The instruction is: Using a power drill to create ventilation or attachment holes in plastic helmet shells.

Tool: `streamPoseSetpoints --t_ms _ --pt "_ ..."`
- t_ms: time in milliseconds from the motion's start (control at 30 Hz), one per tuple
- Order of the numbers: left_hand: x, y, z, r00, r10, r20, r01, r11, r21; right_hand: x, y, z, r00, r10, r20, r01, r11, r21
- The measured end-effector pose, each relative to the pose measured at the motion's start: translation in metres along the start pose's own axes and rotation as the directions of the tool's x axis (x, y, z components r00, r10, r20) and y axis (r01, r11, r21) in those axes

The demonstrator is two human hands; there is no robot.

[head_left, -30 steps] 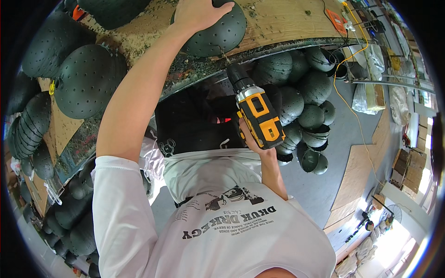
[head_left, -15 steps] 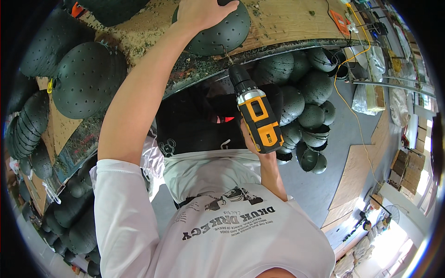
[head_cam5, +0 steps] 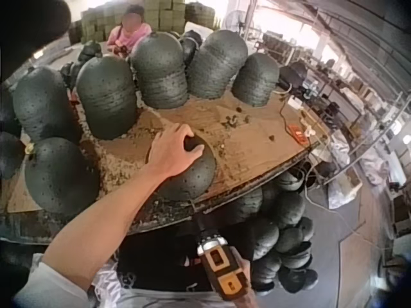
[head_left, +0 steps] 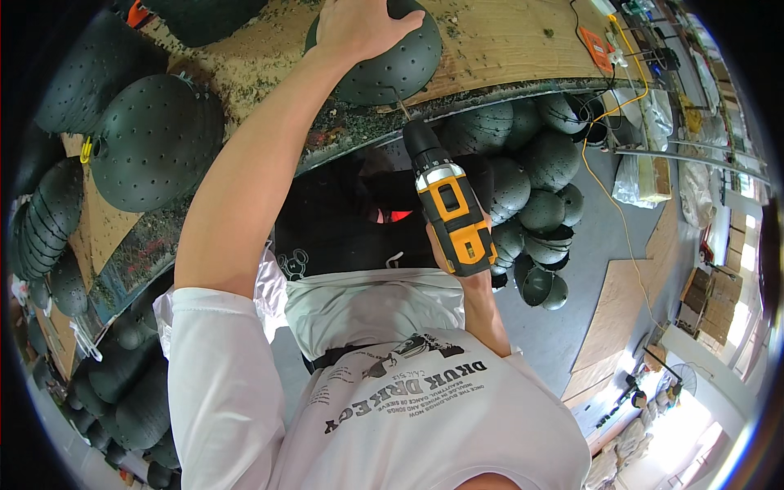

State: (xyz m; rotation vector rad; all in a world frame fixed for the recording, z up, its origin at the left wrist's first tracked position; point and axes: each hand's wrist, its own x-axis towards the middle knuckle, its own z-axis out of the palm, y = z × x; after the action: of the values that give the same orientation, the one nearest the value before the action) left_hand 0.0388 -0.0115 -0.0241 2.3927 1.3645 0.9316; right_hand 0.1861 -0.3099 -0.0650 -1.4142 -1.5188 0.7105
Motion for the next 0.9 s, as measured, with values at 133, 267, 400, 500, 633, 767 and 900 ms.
streamPoseSetpoints --t_ms 133,267,400,500,633,767,900 --pt "0.002 0.000 -0.003 0.999 -0.030 0.028 0.030 1.000 -0.006 0.002 -0.005 0.004 0.997 0.074 -0.024 -0.072 0.993 0.094" --pt "-0.003 0.012 -0.001 0.997 -0.057 0.043 0.058 0.998 -0.008 0.031 0.009 0.011 0.999 0.022 0.028 -0.021 0.999 -0.033" --pt "-0.001 0.006 -0.004 0.997 -0.059 0.058 0.062 0.997 -0.050 0.041 0.021 0.019 0.986 -0.169 -0.002 0.169 0.984 -0.065" --pt "-0.010 0.010 -0.006 0.994 -0.094 0.064 0.099 0.992 -0.075 0.037 0.013 0.014 0.991 -0.130 -0.008 0.130 0.991 -0.041" --pt "-0.004 0.015 -0.009 0.992 -0.115 0.054 0.118 0.991 -0.069 0.023 0.011 0.012 0.997 -0.081 -0.017 0.081 0.997 -0.016" --pt "-0.004 0.011 -0.006 0.998 -0.065 0.022 0.067 0.995 -0.080 -0.016 0.001 0.004 0.994 -0.095 -0.056 0.092 0.994 -0.056" --pt "-0.004 0.009 -0.006 0.993 -0.115 0.008 0.115 0.986 -0.122 -0.059 0.011 0.002 0.986 -0.008 -0.165 -0.011 0.994 -0.110"
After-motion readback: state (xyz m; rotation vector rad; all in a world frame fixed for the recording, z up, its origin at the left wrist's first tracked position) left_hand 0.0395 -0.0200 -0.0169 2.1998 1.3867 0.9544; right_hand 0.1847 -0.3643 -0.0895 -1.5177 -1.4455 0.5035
